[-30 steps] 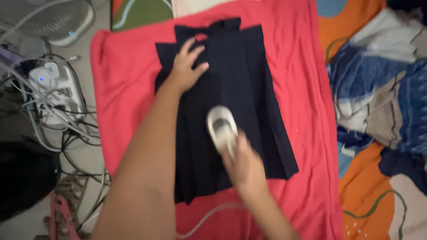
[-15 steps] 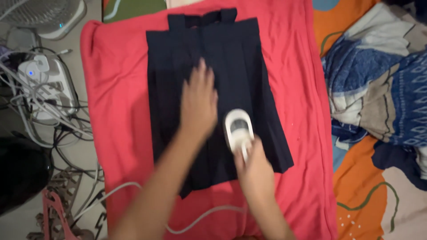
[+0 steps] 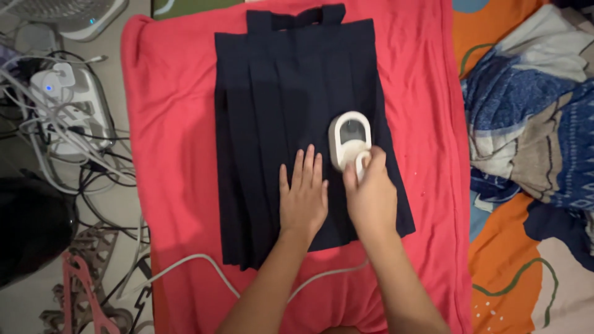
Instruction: Steam a white shirt and a blue pleated skirt using a handheld steamer on a bed.
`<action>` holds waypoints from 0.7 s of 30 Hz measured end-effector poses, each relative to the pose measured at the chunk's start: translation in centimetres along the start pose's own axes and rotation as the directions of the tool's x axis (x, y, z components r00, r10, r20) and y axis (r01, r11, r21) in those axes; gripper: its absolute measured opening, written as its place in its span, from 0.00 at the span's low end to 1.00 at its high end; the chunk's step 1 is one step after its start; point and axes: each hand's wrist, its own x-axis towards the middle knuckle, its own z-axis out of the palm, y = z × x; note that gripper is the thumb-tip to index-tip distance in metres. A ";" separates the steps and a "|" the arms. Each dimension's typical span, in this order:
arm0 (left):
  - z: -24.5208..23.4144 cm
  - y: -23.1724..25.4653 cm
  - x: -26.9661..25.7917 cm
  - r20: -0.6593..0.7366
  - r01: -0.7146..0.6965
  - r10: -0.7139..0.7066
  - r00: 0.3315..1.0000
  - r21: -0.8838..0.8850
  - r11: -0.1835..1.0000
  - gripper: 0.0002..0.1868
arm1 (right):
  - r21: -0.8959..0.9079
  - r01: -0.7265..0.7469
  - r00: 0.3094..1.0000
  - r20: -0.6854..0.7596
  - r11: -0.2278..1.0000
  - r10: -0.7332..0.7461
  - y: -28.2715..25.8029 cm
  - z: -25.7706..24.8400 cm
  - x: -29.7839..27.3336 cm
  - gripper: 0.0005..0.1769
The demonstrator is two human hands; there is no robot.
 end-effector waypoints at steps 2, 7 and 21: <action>0.0 -0.1 0.2 -0.014 -0.006 0.006 1.000 -0.054 0.999 0.34 | -0.023 -0.082 0.993 0.085 0.996 0.084 0.0 -0.6 -0.5 0.26; -0.5 -0.7 0.1 0.000 -0.003 0.003 1.000 -0.135 0.991 0.34 | -0.069 -0.091 0.991 0.095 0.993 0.097 3.2 -1.3 -5.8 0.27; -0.3 0.1 2.3 -0.130 -0.050 0.040 0.991 -0.078 0.996 0.33 | -0.070 -0.004 1.000 -0.016 0.998 0.003 2.6 -0.7 2.7 0.26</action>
